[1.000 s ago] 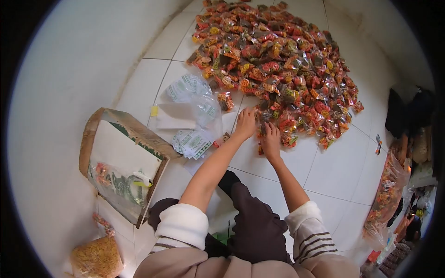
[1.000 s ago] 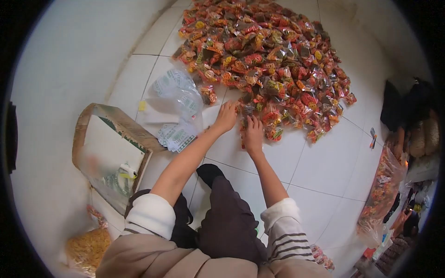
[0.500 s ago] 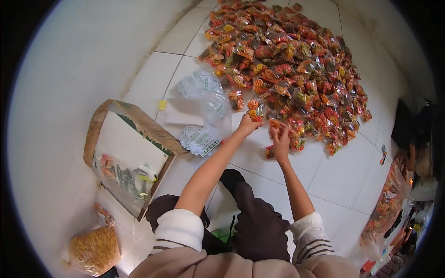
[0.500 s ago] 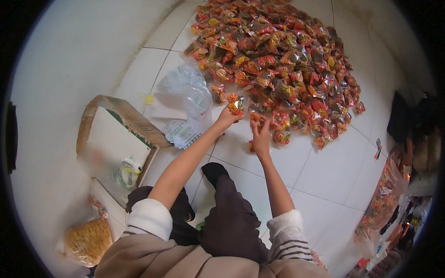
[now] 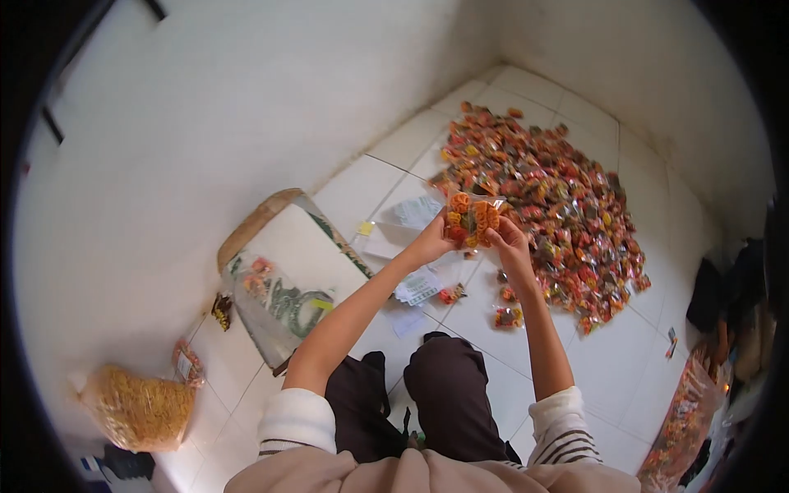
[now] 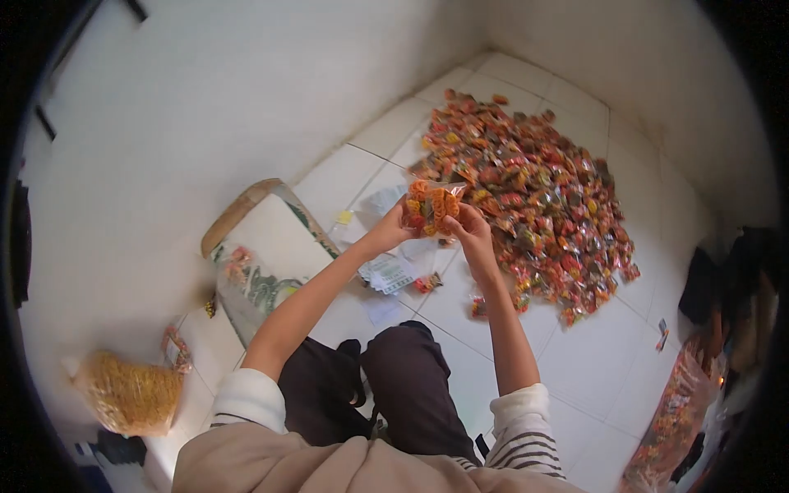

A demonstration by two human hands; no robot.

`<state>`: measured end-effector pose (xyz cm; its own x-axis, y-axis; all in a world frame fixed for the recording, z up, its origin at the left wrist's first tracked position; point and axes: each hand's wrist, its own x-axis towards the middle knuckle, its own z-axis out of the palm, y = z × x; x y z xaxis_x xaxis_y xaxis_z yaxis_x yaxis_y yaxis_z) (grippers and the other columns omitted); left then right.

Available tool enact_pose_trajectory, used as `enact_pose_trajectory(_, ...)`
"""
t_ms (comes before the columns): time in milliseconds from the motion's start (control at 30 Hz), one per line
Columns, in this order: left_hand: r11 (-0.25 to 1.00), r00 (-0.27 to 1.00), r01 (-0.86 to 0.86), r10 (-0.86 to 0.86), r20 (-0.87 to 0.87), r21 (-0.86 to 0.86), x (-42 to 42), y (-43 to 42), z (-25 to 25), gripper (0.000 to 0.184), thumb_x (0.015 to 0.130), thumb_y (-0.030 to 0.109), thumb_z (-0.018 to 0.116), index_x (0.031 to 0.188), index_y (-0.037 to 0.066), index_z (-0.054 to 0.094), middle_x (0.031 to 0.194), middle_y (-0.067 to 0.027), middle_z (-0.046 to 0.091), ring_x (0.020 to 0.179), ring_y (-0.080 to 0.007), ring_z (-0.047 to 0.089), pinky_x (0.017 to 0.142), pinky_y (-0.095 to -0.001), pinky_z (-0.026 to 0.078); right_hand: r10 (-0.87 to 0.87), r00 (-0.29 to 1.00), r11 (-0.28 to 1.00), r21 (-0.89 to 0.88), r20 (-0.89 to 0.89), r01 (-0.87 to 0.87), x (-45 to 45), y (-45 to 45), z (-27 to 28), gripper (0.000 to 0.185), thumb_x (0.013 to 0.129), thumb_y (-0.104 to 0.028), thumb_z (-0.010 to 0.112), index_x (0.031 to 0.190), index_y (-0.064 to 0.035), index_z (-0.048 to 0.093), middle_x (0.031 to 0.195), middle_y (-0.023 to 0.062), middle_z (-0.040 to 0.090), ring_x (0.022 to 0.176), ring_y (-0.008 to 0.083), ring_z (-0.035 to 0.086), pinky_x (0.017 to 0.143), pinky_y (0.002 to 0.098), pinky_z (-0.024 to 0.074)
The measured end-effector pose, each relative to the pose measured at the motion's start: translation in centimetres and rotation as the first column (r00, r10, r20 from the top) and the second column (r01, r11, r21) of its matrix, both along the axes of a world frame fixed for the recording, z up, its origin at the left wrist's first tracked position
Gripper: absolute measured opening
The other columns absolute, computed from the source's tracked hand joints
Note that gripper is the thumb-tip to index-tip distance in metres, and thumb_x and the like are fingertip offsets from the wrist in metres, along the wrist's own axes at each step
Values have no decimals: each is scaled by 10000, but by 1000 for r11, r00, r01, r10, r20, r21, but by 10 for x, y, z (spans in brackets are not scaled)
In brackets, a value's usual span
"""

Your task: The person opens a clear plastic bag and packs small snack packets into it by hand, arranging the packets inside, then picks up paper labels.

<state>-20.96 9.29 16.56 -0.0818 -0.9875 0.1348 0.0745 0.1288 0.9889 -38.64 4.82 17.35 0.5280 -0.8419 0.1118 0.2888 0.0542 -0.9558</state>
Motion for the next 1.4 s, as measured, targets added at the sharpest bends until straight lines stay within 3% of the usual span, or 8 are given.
enact_pose_trajectory(200,966,976,-191,168,140,174,58,100,73,672,823,81,596,1356,99,188,1182,-96,479,1063,-167,507,901,-301,444,188,982,963,-195,-19,-188,70,49,77,310,863,-85,548,1161,-19,499,1093,52,531,964,125,520,811,272,437)
enact_pose_trajectory(267,937,974,-228,225,42,265,79,135,84,648,824,93,601,1341,77,210,1178,-106,486,1041,-167,523,892,-296,439,77,937,675,-674,-341,-301,92,44,96,406,784,-9,578,1177,-87,514,1057,85,537,920,176,541,775,294,456)
enact_pose_trajectory(600,902,865,-423,376,331,82,153,256,56,475,791,-17,546,1239,7,390,1037,-108,595,934,-134,552,812,-275,439,475,546,405,-378,-690,-832,211,117,116,345,676,-111,741,985,-39,608,998,62,609,913,166,580,810,303,459)
enact_pose_trajectory(733,872,846,-475,416,333,119,167,290,41,488,824,1,500,1293,51,377,1081,-108,574,958,-133,543,835,-270,431,324,807,169,-809,-495,-564,251,134,75,349,725,-159,710,1029,-27,601,977,68,612,944,162,564,824,292,448)
enact_pose_trajectory(800,827,835,-546,523,173,137,171,303,31,489,845,86,523,1305,75,359,1111,-103,546,990,-136,523,831,-270,434,674,532,439,-302,-513,-846,261,146,67,343,726,-197,713,1009,-38,604,932,60,615,893,157,579,769,294,462)
enact_pose_trajectory(933,638,404,-683,735,-545,356,155,317,19,622,868,373,544,1363,127,257,1214,-92,442,1094,-148,439,878,-266,393,629,646,555,-332,-433,-763,279,169,44,279,747,-127,691,991,-30,595,903,45,611,839,126,573,677,252,476)
enact_pose_trajectory(1100,68,21,-981,968,-249,182,143,293,-5,466,900,452,446,1202,97,435,1032,-45,474,883,-98,445,754,-246,386,490,770,649,-419,-409,-635,274,225,23,387,741,-51,680,1105,-50,550,992,66,587,905,118,555,756,256,471)
enact_pose_trajectory(1400,53,10,-991,946,-325,126,160,305,-35,396,939,397,384,897,36,542,789,0,507,700,-66,442,660,-210,373,558,700,589,-382,-446,-712,266,244,-16,641,678,-85,751,1235,-35,440,1080,103,568,975,150,553,852,278,447)
